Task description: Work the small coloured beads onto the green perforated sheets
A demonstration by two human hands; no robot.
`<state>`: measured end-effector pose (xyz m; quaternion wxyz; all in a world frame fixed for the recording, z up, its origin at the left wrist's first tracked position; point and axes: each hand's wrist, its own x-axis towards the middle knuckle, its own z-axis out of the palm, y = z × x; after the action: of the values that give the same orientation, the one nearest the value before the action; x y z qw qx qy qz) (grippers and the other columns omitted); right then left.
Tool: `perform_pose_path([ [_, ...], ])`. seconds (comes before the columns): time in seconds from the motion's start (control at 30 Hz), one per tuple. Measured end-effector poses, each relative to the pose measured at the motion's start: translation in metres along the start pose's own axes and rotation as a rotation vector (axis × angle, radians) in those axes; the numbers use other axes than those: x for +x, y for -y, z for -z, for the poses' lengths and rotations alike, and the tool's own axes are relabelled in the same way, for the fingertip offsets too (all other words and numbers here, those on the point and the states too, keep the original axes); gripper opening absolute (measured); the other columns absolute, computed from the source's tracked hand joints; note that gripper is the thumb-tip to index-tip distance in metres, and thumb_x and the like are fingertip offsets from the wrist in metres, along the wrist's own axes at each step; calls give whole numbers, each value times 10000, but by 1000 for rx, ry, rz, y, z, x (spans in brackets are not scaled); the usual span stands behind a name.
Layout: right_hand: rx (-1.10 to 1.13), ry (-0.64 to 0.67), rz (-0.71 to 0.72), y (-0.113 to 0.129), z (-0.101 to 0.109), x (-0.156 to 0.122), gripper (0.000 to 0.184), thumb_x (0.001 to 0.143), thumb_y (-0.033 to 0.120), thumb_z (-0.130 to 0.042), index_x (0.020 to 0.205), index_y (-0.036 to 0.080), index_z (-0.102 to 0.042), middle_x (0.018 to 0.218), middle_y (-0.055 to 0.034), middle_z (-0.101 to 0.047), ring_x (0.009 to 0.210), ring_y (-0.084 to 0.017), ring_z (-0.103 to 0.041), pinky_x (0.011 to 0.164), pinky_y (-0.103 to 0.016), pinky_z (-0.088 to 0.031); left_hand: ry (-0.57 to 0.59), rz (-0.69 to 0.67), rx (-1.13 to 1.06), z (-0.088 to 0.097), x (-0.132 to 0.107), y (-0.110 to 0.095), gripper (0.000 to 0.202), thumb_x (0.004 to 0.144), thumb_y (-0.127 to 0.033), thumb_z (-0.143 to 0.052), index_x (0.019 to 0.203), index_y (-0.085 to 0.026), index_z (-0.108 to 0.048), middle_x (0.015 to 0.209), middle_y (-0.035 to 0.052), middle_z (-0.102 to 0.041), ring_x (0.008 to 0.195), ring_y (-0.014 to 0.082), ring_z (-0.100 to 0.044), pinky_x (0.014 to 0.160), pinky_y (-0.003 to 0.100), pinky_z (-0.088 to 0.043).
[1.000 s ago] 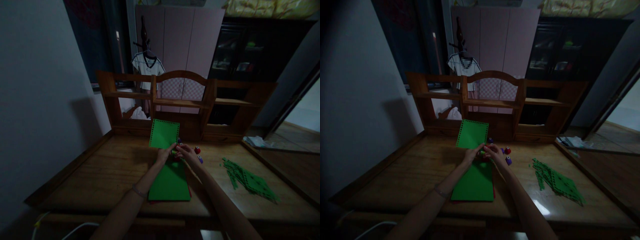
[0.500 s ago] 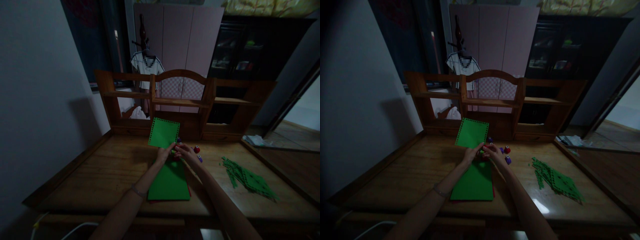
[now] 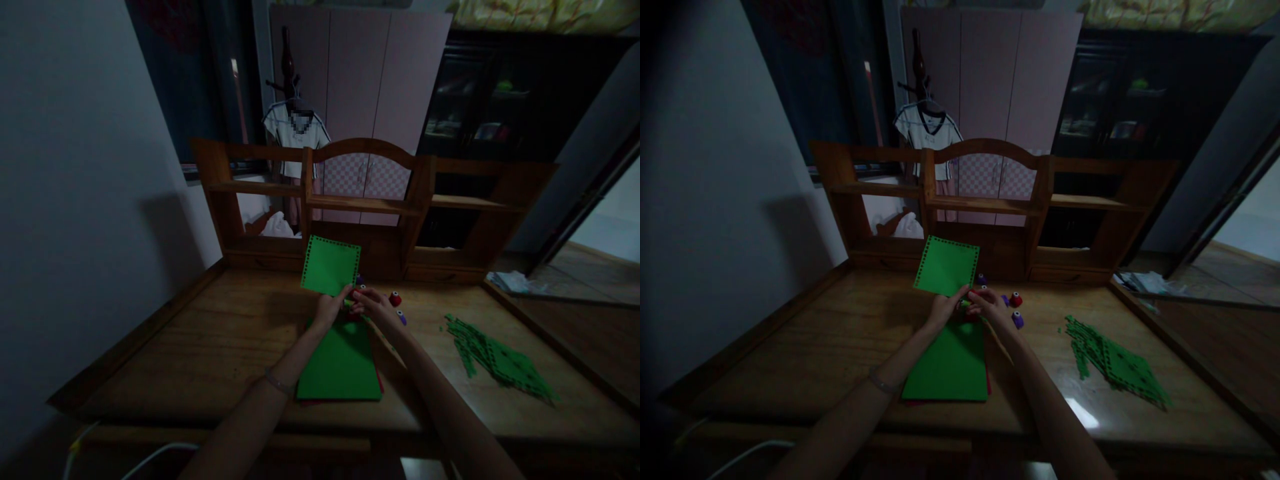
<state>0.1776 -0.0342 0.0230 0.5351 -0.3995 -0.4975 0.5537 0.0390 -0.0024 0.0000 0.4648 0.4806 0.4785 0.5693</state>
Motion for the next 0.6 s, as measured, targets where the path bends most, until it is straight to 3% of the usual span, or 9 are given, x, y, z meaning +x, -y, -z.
perform_pose_path([
  [0.13,-13,-6,1,3,0,-1,391,647,471,-717,887,184,-604,744,-42,-649,663,-186,-650,658,-302,-506,-12,-42,10,0,-1,-2,441,655,-583,-631,586,-148,-608,473,0,-532,457,117,-478,484,211,-348],
  [0.27,1,-6,-13,1,2,1,395,640,449,-727,895,172,-608,736,-38,-652,646,-164,-640,642,-273,-502,51,18,27,1,-5,-5,456,676,-594,-606,562,-154,-624,432,9,-518,475,140,-507,501,226,-365],
  [0.4,72,19,-33,-2,5,3,369,656,416,-732,896,160,-617,716,-29,-644,612,-130,-619,611,-236,-488,88,58,27,1,-9,-8,417,670,-573,-624,573,-168,-654,424,18,-529,517,167,-542,526,243,-387],
  [0.6,97,41,-48,0,6,0,345,645,404,-742,871,164,-638,730,-22,-627,602,-119,-595,597,-237,-473,55,86,-9,0,-17,-21,304,672,-476,-677,639,-174,-690,449,38,-559,648,217,-608,601,255,-413],
])
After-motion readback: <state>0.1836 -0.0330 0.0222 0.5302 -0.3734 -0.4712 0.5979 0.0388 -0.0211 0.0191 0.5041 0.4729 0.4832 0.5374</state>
